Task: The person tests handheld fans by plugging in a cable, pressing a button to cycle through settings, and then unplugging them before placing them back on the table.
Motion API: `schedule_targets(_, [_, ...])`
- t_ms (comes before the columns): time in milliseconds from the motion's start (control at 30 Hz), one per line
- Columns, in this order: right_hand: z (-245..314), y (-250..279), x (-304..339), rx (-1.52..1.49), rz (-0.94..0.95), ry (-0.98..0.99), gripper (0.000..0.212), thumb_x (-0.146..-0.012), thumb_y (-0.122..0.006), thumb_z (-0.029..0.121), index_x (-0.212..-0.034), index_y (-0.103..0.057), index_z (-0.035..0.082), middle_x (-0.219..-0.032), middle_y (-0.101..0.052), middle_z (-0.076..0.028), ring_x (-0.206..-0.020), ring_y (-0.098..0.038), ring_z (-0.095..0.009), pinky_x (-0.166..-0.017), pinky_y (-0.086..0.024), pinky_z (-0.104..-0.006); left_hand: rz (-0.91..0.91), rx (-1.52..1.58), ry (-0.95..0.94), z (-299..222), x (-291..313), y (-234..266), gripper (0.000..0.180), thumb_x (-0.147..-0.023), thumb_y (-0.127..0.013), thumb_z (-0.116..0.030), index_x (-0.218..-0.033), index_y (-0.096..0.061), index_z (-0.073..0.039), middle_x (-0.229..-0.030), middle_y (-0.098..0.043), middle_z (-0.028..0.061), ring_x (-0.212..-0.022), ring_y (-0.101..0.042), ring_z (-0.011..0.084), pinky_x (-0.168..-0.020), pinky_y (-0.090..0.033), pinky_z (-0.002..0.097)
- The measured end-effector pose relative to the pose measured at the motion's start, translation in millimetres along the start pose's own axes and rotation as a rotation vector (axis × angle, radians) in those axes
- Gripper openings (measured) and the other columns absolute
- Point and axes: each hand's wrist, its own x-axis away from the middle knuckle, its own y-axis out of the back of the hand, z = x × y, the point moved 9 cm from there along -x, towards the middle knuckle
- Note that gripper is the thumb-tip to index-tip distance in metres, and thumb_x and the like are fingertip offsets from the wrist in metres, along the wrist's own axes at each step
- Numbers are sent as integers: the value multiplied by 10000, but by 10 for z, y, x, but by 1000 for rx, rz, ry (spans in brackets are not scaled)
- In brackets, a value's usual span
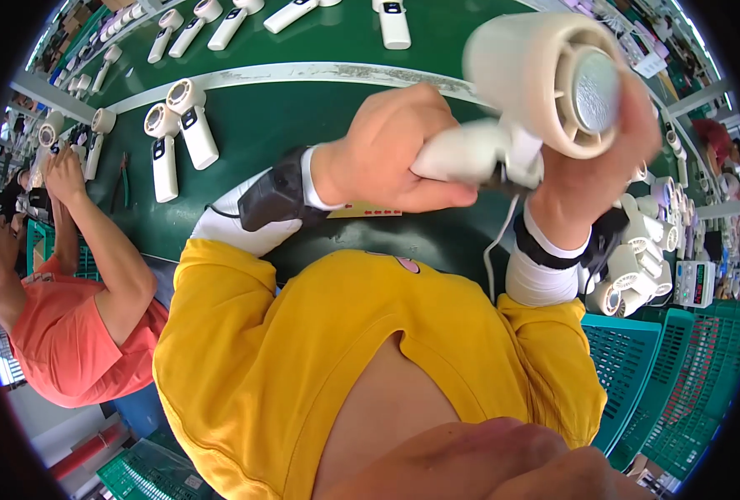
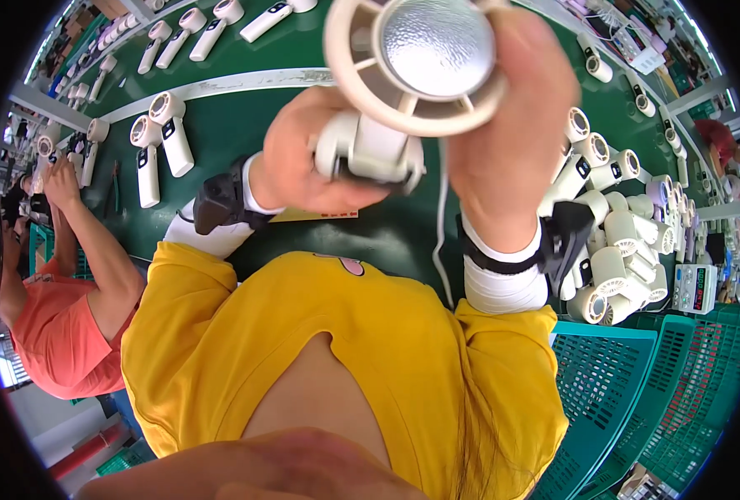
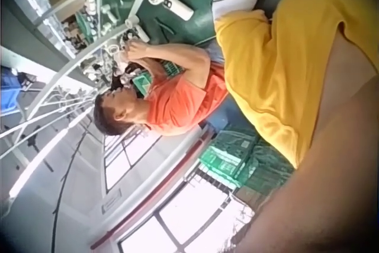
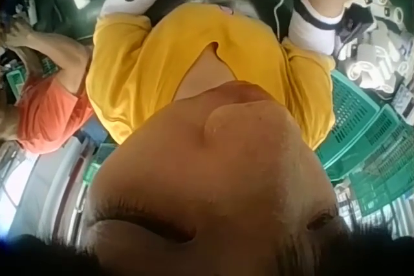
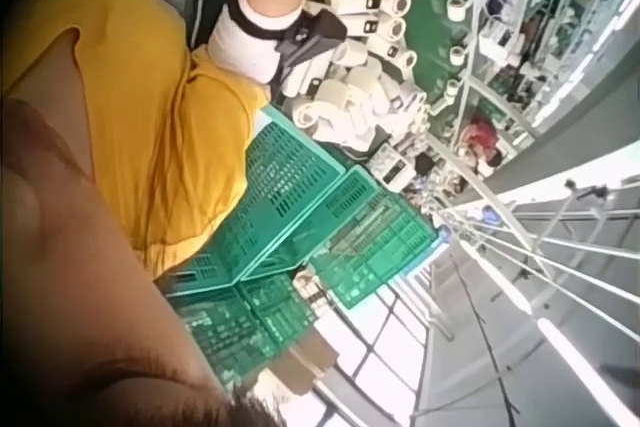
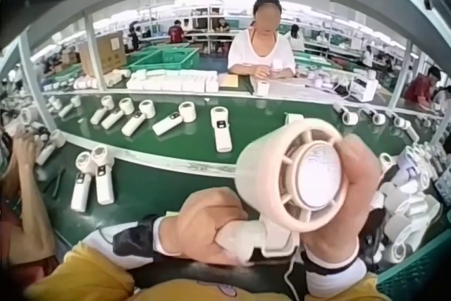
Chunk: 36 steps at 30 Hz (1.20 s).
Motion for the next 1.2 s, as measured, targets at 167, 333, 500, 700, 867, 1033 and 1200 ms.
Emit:
schedule_targets(167, [-568,20,189,-389,-86,-642,395,-855,-436,261,-1085,-420,-60,-984,-521,-144,-891,-546,-200,-782,-447,-302,184,213,8,38,-1,-168,384,-729,-626,-202,-1017,-468,-2,-847,-519,139,-732,-533,235,-619,-441,299])
schedule_targets(333, [177,-181,-87,147,257,72,407,-879,-398,300,-1079,-414,-55,-947,-526,-129,-871,-546,-179,-763,-442,-274,239,370,288,230,312,-446,444,-778,-572,-196,-1148,-387,-35,-911,-526,148,-841,-540,202,-636,-459,325])
schedule_targets(500, [257,-22,-168,-33,28,96,349,-906,-347,258,-1007,-460,-56,-844,-533,-91,-783,-529,-141,-677,-422,-229,192,1284,795,-111,84,-275,489,-774,-579,-272,-1122,-358,-9,-879,-521,138,-677,-549,192,-514,-457,282])
schedule_targets(700, [121,-192,-160,100,253,-156,173,-869,-449,154,-904,-514,-3,-691,-482,-48,-636,-469,-134,-556,-376,-285,-254,840,131,-640,-132,792,514,-750,-550,-326,-1105,-364,-3,-976,-475,144,-494,-483,171,-399,-368,236])
schedule_targets(867, [292,-396,-90,180,400,65,188,-887,-411,139,-909,-516,-15,-709,-488,-31,-606,-417,-82,-531,-328,-202,-668,303,-18,-1090,60,1310,483,-747,-522,-318,-1099,-375,-22,-1018,-466,95,-586,-485,178,-518,-391,264])
schedule_targets(1033, [375,-459,-39,114,476,29,127,-841,-482,119,-829,-518,-3,-649,-469,-96,-546,-430,-213,-503,-361,-285,-632,476,301,-842,-3,1040,473,-790,-460,-313,-1120,-349,7,-970,-479,134,-632,-509,189,-560,-435,310])
schedule_targets(1200, [404,-423,-8,-16,497,-139,153,-846,-487,135,-784,-527,0,-627,-473,-82,-530,-435,-197,-495,-361,-271,-226,944,836,-291,-27,527,384,-783,-402,-92,-1128,-297,39,-880,-529,161,-640,-561,212,-532,-504,293])
